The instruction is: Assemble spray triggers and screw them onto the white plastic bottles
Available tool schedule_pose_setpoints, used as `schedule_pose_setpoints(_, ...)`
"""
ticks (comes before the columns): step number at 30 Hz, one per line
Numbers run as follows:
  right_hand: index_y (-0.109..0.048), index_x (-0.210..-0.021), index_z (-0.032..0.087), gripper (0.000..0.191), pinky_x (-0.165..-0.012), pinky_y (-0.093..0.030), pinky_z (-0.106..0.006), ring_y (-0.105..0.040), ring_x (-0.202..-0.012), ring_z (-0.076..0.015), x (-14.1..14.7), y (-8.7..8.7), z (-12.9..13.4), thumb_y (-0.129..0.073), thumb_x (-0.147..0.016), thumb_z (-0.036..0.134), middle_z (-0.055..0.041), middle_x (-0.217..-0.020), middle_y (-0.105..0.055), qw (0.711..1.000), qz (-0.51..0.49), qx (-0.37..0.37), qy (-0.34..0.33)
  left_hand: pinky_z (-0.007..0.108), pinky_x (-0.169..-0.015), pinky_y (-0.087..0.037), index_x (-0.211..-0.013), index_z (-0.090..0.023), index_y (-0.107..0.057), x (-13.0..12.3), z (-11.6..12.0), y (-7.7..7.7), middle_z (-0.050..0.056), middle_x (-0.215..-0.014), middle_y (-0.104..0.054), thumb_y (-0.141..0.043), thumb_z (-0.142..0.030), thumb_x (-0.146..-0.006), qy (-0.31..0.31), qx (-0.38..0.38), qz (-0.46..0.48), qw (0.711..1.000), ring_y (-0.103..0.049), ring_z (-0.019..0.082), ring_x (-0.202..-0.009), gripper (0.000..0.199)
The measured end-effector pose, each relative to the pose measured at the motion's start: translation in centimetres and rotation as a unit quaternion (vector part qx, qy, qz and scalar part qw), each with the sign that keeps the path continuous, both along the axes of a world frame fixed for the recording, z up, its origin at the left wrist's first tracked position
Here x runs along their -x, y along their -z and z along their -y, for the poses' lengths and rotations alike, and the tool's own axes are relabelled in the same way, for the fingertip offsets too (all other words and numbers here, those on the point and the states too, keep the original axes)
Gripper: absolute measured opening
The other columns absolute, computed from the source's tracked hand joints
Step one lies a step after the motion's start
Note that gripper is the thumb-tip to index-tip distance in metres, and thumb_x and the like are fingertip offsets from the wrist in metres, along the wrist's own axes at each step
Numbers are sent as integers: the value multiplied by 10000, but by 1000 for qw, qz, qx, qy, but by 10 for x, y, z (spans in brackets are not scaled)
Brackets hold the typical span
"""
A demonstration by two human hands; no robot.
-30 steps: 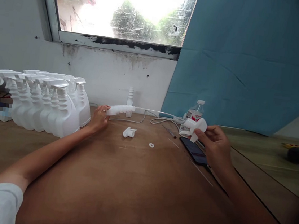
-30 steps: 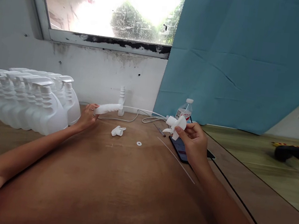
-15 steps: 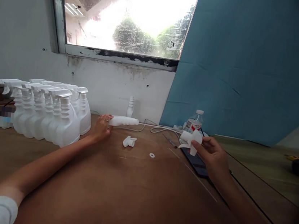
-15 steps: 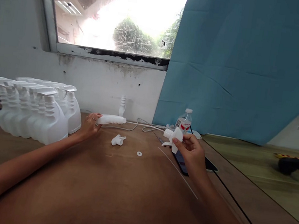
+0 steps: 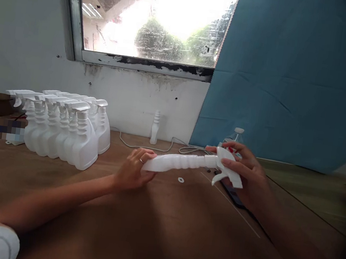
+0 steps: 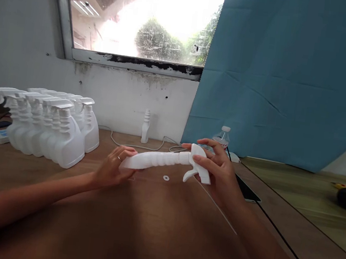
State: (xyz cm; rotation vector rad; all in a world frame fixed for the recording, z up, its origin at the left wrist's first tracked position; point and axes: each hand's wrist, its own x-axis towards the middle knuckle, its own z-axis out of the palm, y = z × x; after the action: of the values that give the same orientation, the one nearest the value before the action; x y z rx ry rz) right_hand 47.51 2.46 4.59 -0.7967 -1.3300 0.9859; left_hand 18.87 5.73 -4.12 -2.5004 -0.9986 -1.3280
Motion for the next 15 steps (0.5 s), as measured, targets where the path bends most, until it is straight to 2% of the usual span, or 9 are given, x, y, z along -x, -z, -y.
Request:
schedule_pose_setpoints(2,-623,-945,255,355,-362,-380,-180,-510,-553,-109,4,-8,1,-765,-625,315,-27,-940,-670,1000,14,-7,9,403,-897,-466,-1099,-272,-476,-6,12,8,91,-1118,-581,-647,-311,-793,47,48,41,997,-573,249,-1058,353)
schedule_pose_setpoints(4,-655,-875,222,293,-369,-377,-173,-496,-539,-91,7,-16,1,-762,-626,335,-27,-901,-654,999,39,17,1,376,-857,-492,-1055,-266,-489,-11,22,15,85,-1101,-574,-666,-319,-786,82,103,77,988,-591,234,-1023,327)
schedule_pose_setpoints(7,-669,-853,213,302,-331,-329,-184,-426,-448,-59,9,-28,-1,-734,-663,439,-47,-948,-670,993,66,75,-57,365,-851,-499,-999,-256,-499,-17,33,21,81,-1102,-566,-697,-324,-768,109,170,126,971,-585,228,-1035,311)
schedule_pose_setpoints(10,-686,-908,216,403,-372,-395,-233,-449,-458,-72,9,-38,-4,-728,-646,519,-91,-1078,-671,988,46,84,-122,377,-864,-505,-969,-258,-505,-21,37,23,84,-1115,-560,-731,-354,-737,123,232,185,947,-583,232,-1038,337)
schedule_pose_setpoints(13,-680,-983,213,456,-488,-481,-274,-520,-533,-95,12,-44,-6,-802,-582,390,-98,-1109,-658,982,48,77,-164,387,-880,-505,-950,-260,-509,-24,38,24,79,-1122,-555,-743,-381,-725,147,293,219,919,-589,226,-1006,346)
schedule_pose_setpoints(15,-667,-996,222,474,-496,-473,-266,-526,-533,-94,18,-45,-7,-826,-552,273,-67,-1000,-674,980,71,60,-174,379,-882,-505,-921,-249,-503,-26,39,25,78,-1118,-549,-743,-379,-729,185,327,231,897,-586,217,-998,333)
